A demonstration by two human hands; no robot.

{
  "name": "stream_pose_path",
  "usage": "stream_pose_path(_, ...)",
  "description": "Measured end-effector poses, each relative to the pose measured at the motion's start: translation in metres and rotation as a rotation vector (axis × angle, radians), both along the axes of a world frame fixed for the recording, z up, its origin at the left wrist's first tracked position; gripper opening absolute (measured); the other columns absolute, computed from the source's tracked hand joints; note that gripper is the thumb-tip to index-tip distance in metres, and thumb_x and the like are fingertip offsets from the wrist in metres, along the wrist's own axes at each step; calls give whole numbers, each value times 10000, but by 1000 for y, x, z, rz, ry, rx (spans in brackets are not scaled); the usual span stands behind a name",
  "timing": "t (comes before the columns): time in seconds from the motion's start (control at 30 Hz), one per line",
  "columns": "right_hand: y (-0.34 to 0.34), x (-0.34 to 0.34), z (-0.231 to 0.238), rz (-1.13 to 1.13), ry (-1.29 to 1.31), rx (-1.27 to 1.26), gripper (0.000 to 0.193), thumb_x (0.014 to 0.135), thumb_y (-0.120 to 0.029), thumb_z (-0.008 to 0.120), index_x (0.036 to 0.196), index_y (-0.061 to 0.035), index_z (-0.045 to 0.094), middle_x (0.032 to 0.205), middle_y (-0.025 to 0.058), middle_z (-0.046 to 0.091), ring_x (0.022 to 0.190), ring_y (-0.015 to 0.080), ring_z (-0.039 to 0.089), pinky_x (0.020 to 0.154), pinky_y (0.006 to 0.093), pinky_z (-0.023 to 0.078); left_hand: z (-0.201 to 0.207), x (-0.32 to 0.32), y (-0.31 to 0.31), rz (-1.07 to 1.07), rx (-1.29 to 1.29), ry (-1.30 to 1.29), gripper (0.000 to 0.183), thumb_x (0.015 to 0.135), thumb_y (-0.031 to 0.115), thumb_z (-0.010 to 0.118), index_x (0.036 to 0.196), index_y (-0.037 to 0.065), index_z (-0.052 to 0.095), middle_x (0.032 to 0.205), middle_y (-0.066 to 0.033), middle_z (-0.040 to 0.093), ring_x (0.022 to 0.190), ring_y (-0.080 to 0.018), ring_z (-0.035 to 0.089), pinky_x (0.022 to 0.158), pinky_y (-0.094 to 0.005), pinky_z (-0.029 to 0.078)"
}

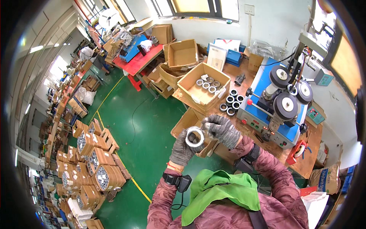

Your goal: Operate a specialized machine to apply tape or labels onto metal cylindrical components.

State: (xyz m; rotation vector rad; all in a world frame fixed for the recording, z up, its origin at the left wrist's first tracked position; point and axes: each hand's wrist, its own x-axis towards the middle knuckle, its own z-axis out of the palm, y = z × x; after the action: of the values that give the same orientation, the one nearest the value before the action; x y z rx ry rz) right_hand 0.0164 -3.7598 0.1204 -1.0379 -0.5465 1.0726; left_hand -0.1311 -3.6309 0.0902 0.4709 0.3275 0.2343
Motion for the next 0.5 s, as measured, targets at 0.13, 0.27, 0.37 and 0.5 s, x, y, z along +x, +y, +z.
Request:
stream_pose_path(0.13,-9,4,-8,-39,-34,26,250,844,-171,575,1039,-18,540,893,7,579,721,76,524,654,213,452,0,4,-6,-14,-43,-43,368,847,264,556,1109,14,488,1079,-123,560,972,-236,566,855,-384,495)
stream_pose_path(0.27,-11,5,-14,-35,4,56,263,847,-180,572,1047,-13,537,922,12,588,723,80,525,661,220,453,-1,4,-7,82,-154,-30,396,833,273,569,1104,-4,486,1086,-194,538,959,-317,564,743,-457,530)
stream_pose_path(0.37,-10,0,-13,-76,45,124,262,845,-187,574,1039,-13,542,938,16,591,739,82,525,665,224,452,-2,6,-4,77,-161,-11,378,838,253,563,1104,-4,486,1091,-185,537,944,-313,570,767,-455,521)
stream_pose_path(0.5,-8,2,-18,-129,77,80,238,842,-188,577,1005,-15,558,913,21,589,757,91,526,655,233,448,-16,0,1,-8,-137,-58,371,820,205,588,1115,5,484,1100,-169,541,992,-285,552,848,-463,479)
